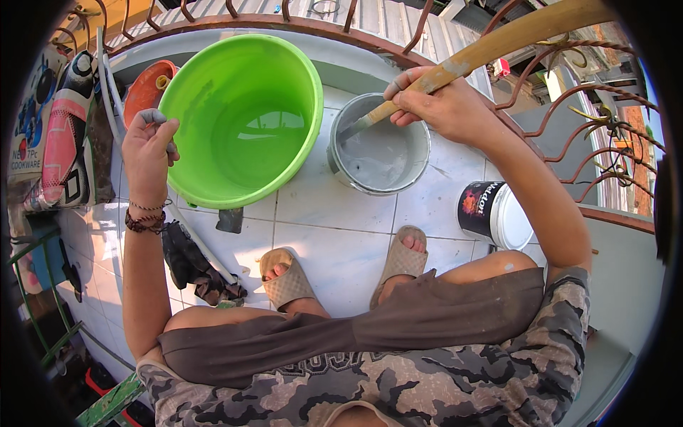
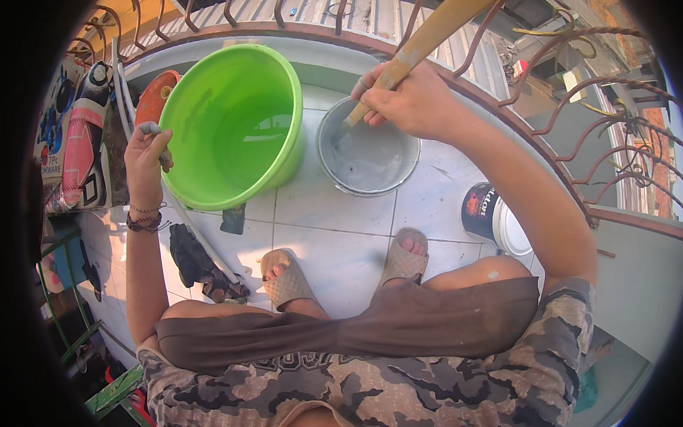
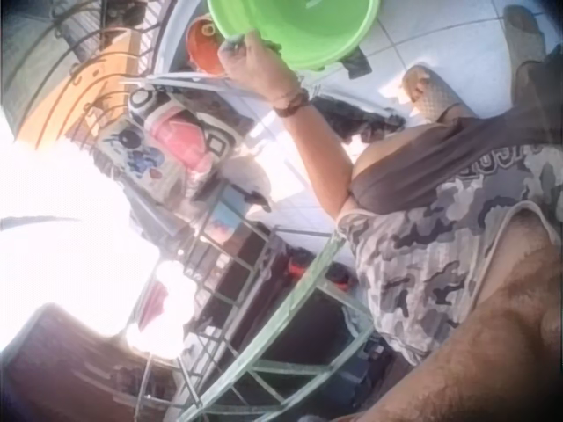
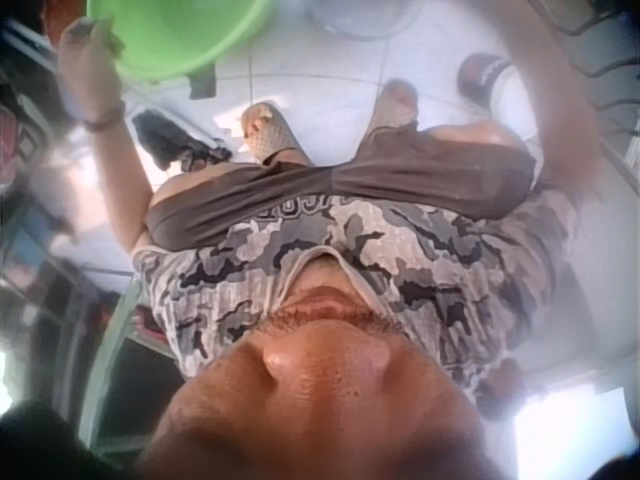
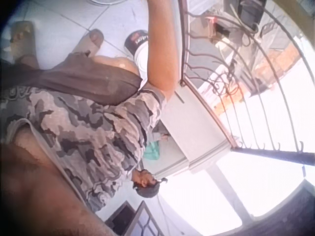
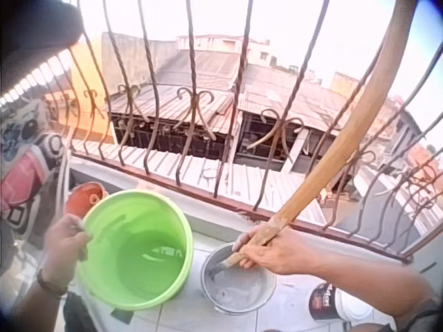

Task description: The person stirs a grey liquid in a bucket using a wooden stick on a tiled balcony. They then pour the liquid into a smaller container and carry it into a cluttered room, placing it on the floor.

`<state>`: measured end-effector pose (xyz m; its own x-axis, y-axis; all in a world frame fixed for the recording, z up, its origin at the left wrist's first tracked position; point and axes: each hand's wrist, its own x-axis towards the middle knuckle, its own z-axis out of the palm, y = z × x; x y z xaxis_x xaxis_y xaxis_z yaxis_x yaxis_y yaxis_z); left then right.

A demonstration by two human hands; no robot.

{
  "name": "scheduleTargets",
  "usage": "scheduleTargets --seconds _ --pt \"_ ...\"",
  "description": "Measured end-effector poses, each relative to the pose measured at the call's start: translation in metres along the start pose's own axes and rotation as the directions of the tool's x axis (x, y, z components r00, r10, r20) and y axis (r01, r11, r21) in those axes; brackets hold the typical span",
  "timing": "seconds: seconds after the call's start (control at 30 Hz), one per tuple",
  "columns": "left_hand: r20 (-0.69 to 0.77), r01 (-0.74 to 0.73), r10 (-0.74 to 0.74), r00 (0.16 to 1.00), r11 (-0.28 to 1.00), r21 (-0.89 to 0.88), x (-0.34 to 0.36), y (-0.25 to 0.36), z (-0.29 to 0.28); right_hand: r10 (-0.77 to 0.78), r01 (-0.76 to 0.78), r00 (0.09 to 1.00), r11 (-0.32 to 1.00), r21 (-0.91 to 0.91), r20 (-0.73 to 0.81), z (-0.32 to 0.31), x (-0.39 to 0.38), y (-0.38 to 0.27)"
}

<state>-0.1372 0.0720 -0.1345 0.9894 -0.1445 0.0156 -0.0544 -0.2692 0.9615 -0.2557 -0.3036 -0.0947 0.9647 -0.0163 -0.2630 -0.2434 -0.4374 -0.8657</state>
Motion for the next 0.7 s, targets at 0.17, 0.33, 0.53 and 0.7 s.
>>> scheduleTargets --seconds 0.17,0.33,0.53,0.7 --pt "0.009 0.004 -0.004 1.0 1.0 0.003 -0.001 -0.002 -0.005 0.129 -0.143 0.99 0.939 -0.313 -0.062 -0.027 -0.008 -0.007" --pt "-0.016 0.03 -0.03 0.999 1.0 0.009 -0.003 -0.002 -0.004 0.208 -0.194 0.974 0.972 -0.136 0.094 -0.017 -0.027 -0.01" --pt "0.006 0.006 -0.006 1.0 1.0 -0.024 0.0 0.003 0.002 -0.008 0.011 0.998 0.999 -0.051 0.061 0.004 -0.003 -0.01" --pt "0.015 0.022 -0.022 1.0 1.0 -0.015 0.0 0.002 0.004 0.02 -0.045 0.996 0.956 -0.291 -0.089 -0.022 -0.003 -0.001"
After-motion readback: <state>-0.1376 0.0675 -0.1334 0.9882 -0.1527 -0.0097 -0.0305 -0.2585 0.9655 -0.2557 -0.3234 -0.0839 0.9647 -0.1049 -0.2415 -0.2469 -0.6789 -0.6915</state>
